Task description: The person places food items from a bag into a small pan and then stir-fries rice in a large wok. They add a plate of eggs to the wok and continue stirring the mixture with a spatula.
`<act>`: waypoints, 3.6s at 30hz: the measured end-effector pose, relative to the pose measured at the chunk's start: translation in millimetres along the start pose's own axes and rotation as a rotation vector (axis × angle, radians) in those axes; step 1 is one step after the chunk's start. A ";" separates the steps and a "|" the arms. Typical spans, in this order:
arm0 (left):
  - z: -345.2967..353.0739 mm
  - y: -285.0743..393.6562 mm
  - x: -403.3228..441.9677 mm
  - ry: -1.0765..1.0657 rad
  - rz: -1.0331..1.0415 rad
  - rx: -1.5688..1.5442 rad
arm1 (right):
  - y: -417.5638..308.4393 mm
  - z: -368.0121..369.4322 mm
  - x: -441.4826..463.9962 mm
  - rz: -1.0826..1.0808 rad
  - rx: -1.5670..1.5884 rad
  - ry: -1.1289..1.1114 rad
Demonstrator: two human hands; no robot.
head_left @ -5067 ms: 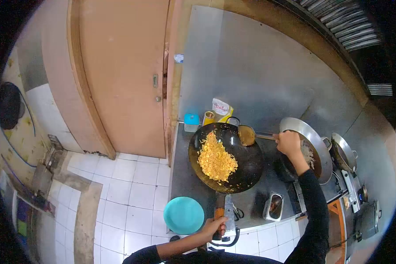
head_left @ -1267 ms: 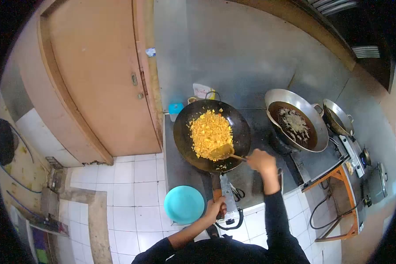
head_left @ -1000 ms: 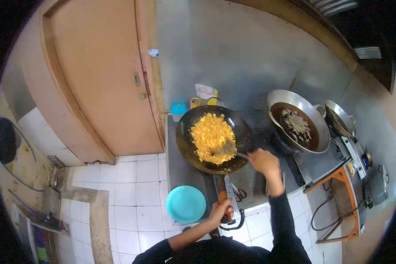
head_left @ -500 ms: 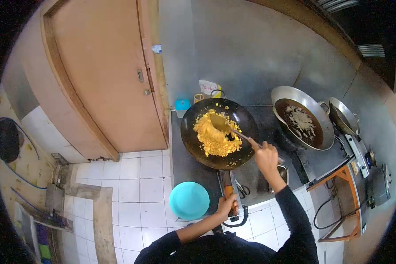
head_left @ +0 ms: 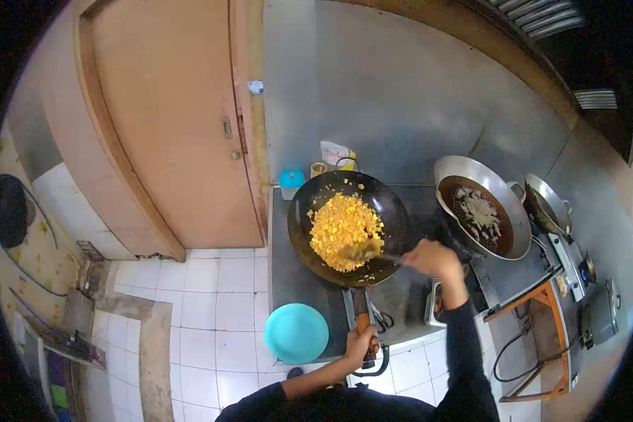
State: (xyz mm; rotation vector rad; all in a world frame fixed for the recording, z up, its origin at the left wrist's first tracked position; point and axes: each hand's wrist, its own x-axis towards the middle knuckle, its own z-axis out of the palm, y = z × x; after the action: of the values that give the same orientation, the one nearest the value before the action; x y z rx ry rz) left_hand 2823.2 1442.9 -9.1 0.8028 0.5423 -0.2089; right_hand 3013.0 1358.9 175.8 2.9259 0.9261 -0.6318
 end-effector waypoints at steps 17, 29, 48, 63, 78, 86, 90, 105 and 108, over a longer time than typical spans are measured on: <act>46.1 -10.6 -23.5 -0.027 -0.007 -0.176 | -12.0 64.7 41.9 0.310 0.103 0.467; 21.8 -26.0 24.7 0.019 0.048 -0.071 | -19.0 50.3 -10.0 0.255 0.021 0.597; 0.1 -3.0 -0.6 0.008 0.023 -0.034 | -4.4 9.1 10.8 0.116 -0.110 0.178; 17.1 -7.4 -20.5 0.045 -0.020 -0.072 | -11.7 59.9 37.6 0.454 0.091 0.393; 36.0 -32.4 26.3 0.159 0.116 -0.025 | -16.3 44.1 -28.4 0.270 0.118 0.517; 18.8 -17.6 -2.6 0.097 0.075 -0.029 | -18.6 10.9 13.6 0.299 0.077 0.212; 15.0 -19.2 0.6 0.042 0.123 -0.124 | -2.1 59.2 47.3 0.130 -0.058 0.230; 1.6 -11.6 5.8 0.039 -0.049 -0.026 | 4.6 32.3 25.1 0.204 0.114 0.265; -13.2 -19.2 18.6 0.033 0.061 0.021 | 20.8 46.6 4.5 0.339 0.046 0.239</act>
State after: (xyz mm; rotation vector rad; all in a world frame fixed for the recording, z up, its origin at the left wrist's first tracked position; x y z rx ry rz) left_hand 2826.6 1439.8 -38.5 0.8433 0.5467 -0.1461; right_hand 3010.4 1338.3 129.0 3.1383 0.4067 -0.2937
